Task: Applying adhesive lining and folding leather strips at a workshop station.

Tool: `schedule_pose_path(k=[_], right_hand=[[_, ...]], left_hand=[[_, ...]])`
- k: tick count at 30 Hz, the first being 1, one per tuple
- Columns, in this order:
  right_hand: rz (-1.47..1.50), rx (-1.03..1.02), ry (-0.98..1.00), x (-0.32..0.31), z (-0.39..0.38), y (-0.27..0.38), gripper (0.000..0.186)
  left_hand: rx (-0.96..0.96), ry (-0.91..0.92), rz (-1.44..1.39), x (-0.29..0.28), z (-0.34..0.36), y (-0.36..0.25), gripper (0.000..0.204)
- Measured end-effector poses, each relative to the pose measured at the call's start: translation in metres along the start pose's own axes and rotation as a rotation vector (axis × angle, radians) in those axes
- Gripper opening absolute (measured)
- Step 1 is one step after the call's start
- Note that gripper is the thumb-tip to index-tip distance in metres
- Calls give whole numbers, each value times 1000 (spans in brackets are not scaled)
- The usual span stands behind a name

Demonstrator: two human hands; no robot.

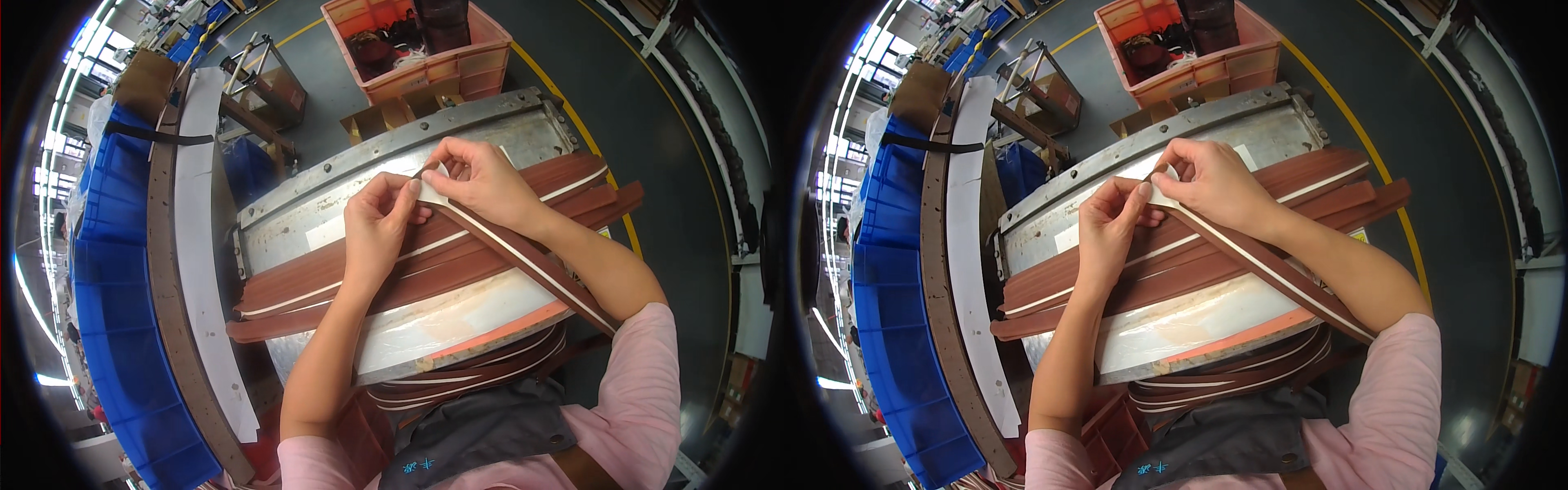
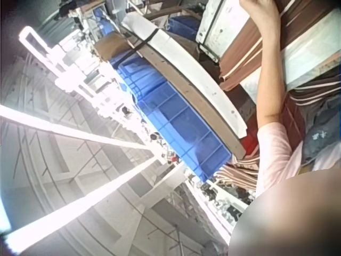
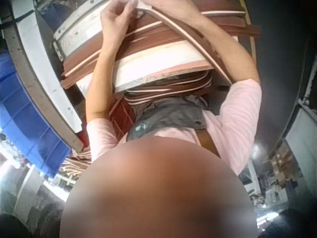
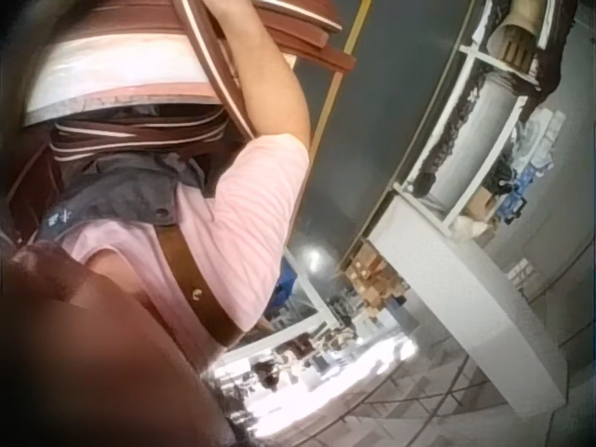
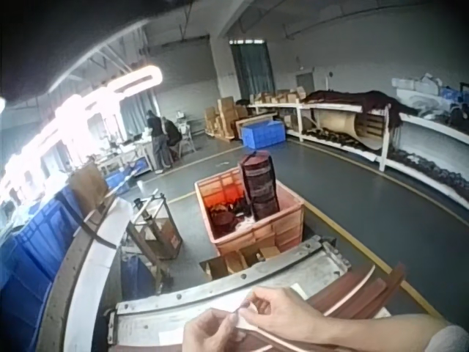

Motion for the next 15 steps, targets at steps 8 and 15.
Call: schedule_pose_path(k=[8,15], right_hand=[[-91,-43,-24,-2,9,-12,24],[177,30,59,2,8,-20,24]], left_hand=[[-70,54,41,-3,6,-2,18],[-55,92,96,-6,5,4,18]])
Point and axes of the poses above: each hand's wrist, its own z-axis towards the middle knuckle, its own x-axis out of the palm, y = z × x, the point moved 3 cm from there along z, towards the middle knuckle, and after that the axes turned 2 degrees about y, right-handed, at the moved point
